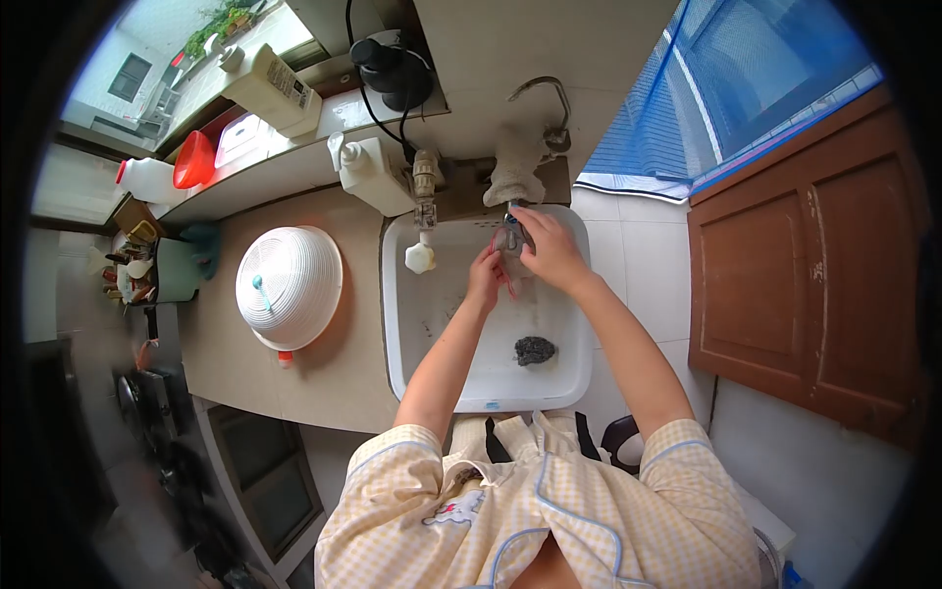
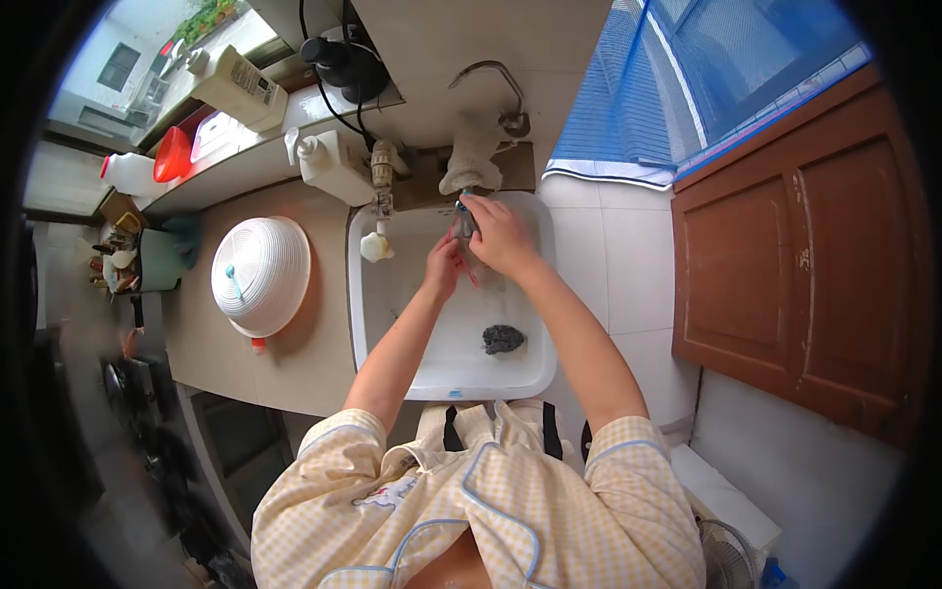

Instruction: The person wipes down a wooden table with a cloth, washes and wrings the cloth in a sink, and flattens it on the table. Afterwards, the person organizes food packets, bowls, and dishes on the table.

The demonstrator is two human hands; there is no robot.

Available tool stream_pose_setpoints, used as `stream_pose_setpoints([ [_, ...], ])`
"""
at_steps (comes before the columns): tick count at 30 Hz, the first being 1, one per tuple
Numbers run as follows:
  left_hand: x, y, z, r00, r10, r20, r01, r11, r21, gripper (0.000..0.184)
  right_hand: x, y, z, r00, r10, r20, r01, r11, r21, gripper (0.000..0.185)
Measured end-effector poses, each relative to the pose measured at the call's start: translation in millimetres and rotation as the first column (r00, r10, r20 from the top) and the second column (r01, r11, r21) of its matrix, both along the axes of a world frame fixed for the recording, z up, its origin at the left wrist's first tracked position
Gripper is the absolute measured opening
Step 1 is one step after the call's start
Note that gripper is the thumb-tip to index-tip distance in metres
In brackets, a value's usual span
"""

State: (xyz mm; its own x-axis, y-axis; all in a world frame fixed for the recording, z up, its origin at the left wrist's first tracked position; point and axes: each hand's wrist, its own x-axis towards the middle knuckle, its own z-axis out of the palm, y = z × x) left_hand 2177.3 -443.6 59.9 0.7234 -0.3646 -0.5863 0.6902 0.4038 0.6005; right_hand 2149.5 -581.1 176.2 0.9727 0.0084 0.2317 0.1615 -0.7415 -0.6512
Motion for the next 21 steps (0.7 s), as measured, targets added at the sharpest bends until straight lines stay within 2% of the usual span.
stream_pose_setpoints([
  [2,3.8,-4.1,-4.3,0.999,-0.046,0.023,0.046,0.999,0.012,0.027,0.2,-3.7,0.0,1.0,0.016,-0.011,-0.015,1.0,0.017,0.052],
  [3,6.4,-4.0,-11.9,0.998,-0.05,0.025,0.05,0.999,0.008,0.027,-1.0,-5.4,-1.7,0.999,0.029,-0.032,-0.024,0.989,0.146,0.053],
  [4,10.6,-2.7,-20.1,0.981,-0.172,0.089,0.166,0.984,0.069,0.027,-1.5,-7.1,-4.9,0.998,0.046,-0.05,-0.031,0.962,0.271,0.053],
  [5,15.9,-3.3,-28.2,0.945,-0.292,0.15,0.273,0.952,0.137,0.026,-3.0,-10.4,-14.6,0.998,0.045,-0.043,-0.032,0.964,0.266,0.053],
  [6,15.9,-7.7,-27.8,0.944,-0.289,0.159,0.269,0.954,0.134,0.026,-7.0,-14.8,-33.1,0.977,-0.017,-0.213,0.157,0.736,0.659,0.055],
  [7,14.5,-14.1,-26.8,0.92,-0.341,0.196,0.298,0.929,0.219,0.026,-8.0,-18.0,-54.3,0.924,0.012,-0.382,0.355,0.343,0.87,0.056],
  [8,17.3,-19.3,-26.1,0.891,-0.391,0.228,0.317,0.899,0.303,0.025,-7.8,-18.1,-82.6,0.929,0.017,-0.37,0.341,0.352,0.872,0.056],
  [9,24.4,-21.6,-42.5,0.862,-0.469,0.194,0.389,0.856,0.34,0.023,-9.6,-16.6,-114.5,0.894,-0.15,-0.421,0.438,0.482,0.759,0.057],
  [10,28.7,-24.3,-48.1,0.863,-0.462,0.205,0.38,0.86,0.34,0.023,-11.5,-14.9,-130.7,0.841,-0.323,-0.434,0.538,0.575,0.617,0.057],
  [11,30.9,-26.7,-52.4,0.779,-0.537,0.322,0.406,0.825,0.394,0.022,-15.5,-12.2,-132.7,0.846,-0.319,-0.427,0.53,0.58,0.619,0.057],
  [12,34.1,-27.5,-54.6,0.675,-0.604,0.424,0.42,0.787,0.453,0.021,-19.7,-8.9,-134.7,0.855,-0.28,-0.437,0.491,0.71,0.504,0.053],
  [13,36.6,-25.0,-23.4,0.665,-0.683,0.302,0.494,0.706,0.507,0.02,-19.2,-6.0,-133.6,0.858,-0.242,-0.453,0.431,0.819,0.378,0.049],
  [14,37.4,-22.3,-22.6,0.671,-0.678,0.301,0.488,0.709,0.51,0.02,-16.2,-5.7,-132.5,0.861,-0.234,-0.453,0.424,0.822,0.381,0.049],
  [16,33.3,-13.3,-21.9,0.729,-0.57,0.38,0.462,0.819,0.342,0.02,-13.7,-4.7,-125.5,0.836,-0.092,-0.541,0.42,0.742,0.523,0.038],
  [17,32.4,-7.1,-21.8,0.735,-0.568,0.37,0.46,0.819,0.345,0.02,-8.1,-5.3,-124.9,0.833,-0.083,-0.547,0.419,0.74,0.526,0.038],
  [19,29.3,5.8,-9.4,0.772,-0.537,0.339,0.365,0.812,0.454,0.028,7.1,-10.9,-131.3,0.781,-0.177,-0.599,0.418,0.861,0.29,0.035],
  [20,28.2,11.9,-18.4,0.774,-0.539,0.332,0.37,0.811,0.454,0.028,10.7,-9.7,-135.5,0.776,-0.176,-0.605,0.421,0.859,0.29,0.035],
  [21,27.6,17.4,-25.4,0.684,-0.583,0.438,0.284,0.766,0.577,0.034,14.6,-6.6,-136.6,0.817,-0.136,-0.561,0.454,0.752,0.478,0.03],
])
